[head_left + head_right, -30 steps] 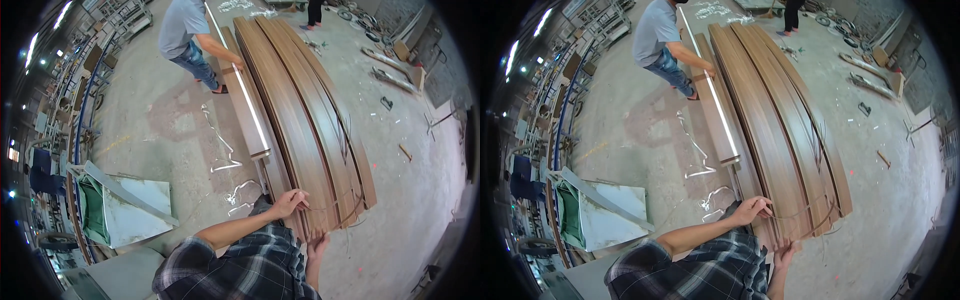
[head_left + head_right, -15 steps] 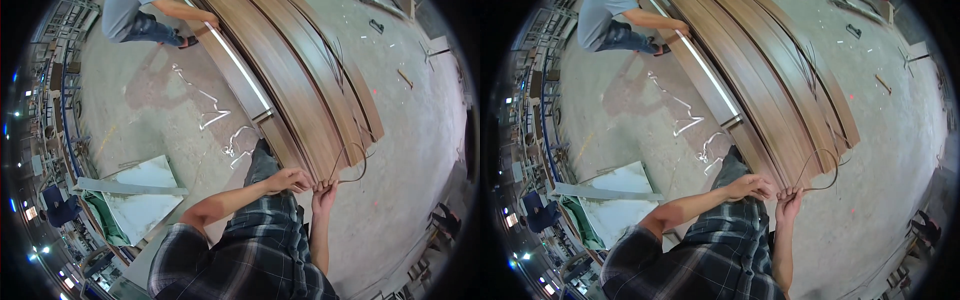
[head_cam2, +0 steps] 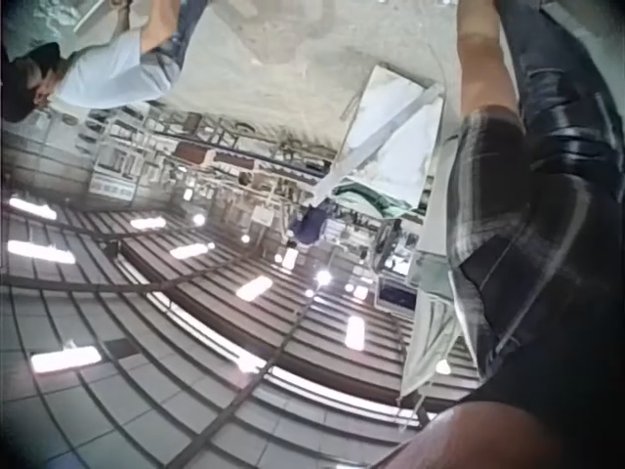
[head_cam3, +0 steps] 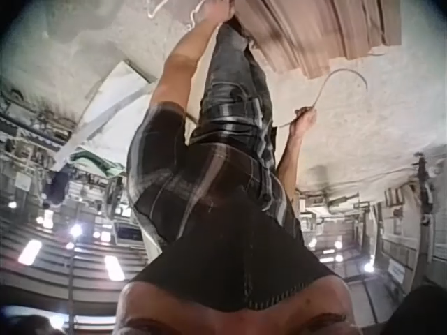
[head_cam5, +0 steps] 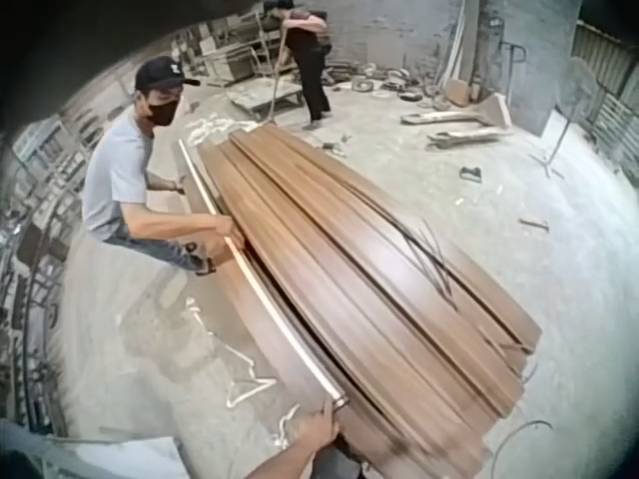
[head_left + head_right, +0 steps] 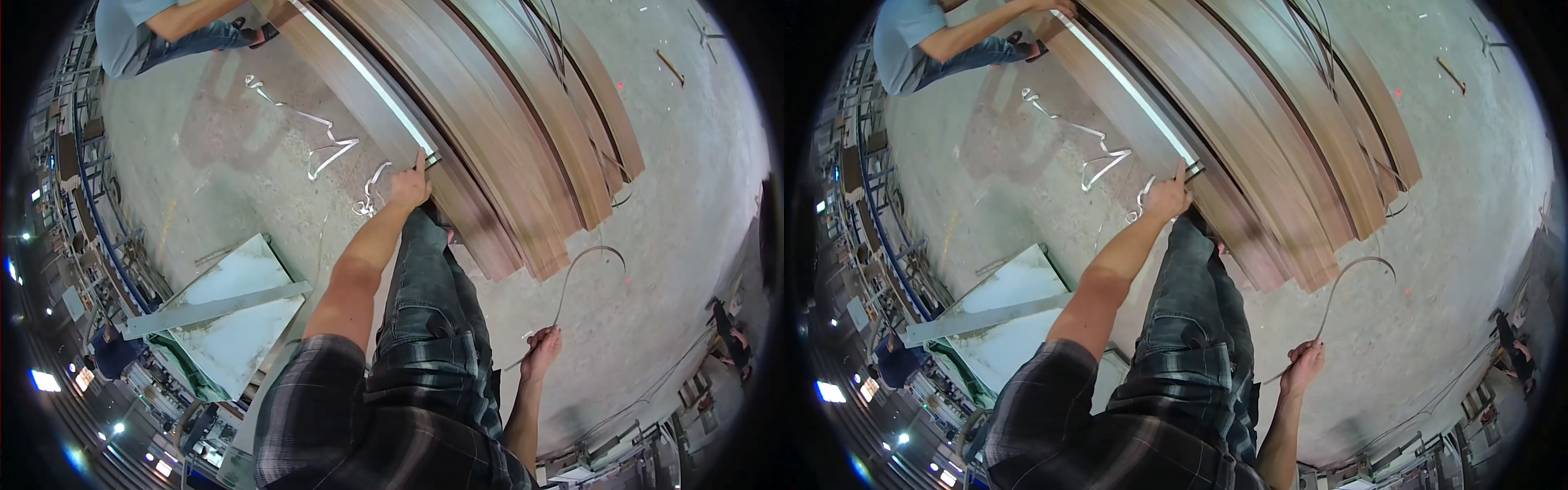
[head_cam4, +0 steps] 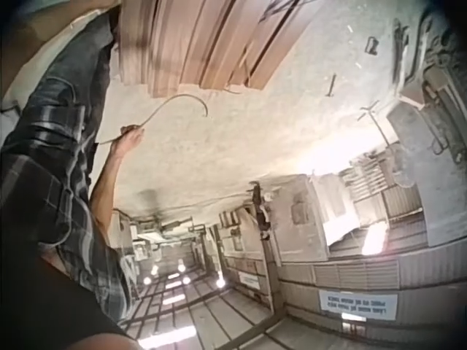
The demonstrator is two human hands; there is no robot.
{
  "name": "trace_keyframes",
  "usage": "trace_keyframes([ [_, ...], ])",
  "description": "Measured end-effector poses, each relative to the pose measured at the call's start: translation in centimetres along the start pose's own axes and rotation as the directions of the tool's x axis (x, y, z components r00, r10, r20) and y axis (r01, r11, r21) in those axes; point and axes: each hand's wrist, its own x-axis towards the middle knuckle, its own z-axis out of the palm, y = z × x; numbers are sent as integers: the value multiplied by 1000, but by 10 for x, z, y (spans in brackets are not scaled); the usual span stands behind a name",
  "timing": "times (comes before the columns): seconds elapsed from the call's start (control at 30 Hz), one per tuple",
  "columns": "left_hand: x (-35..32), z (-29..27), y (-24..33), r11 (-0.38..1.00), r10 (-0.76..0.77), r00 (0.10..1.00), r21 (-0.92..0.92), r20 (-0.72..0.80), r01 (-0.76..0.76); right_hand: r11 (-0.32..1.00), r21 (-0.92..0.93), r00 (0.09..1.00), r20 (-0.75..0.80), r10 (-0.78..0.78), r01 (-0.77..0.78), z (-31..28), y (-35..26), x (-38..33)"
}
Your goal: Measuring and aligning curved wooden panels using a measuring line on a factory floor.
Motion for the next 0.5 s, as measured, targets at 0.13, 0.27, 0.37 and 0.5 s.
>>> trace_keyframes([
  [0.13,3,7,14,999,19,1000,44,-19,-18,996,-94,999,53,5,0,3,13,-10],
  [0.27,17,15,15,989,82,996,127,-22,-79,969,-248,992,117,41,-11,5,22,-12],
  [0.37,29,22,13,991,41,999,127,-31,-36,868,-453,968,224,-111,204,4,25,-11],
  [0.5,30,26,11,990,4,1000,138,18,-7,934,-332,971,233,-56,134,7,28,-6],
])
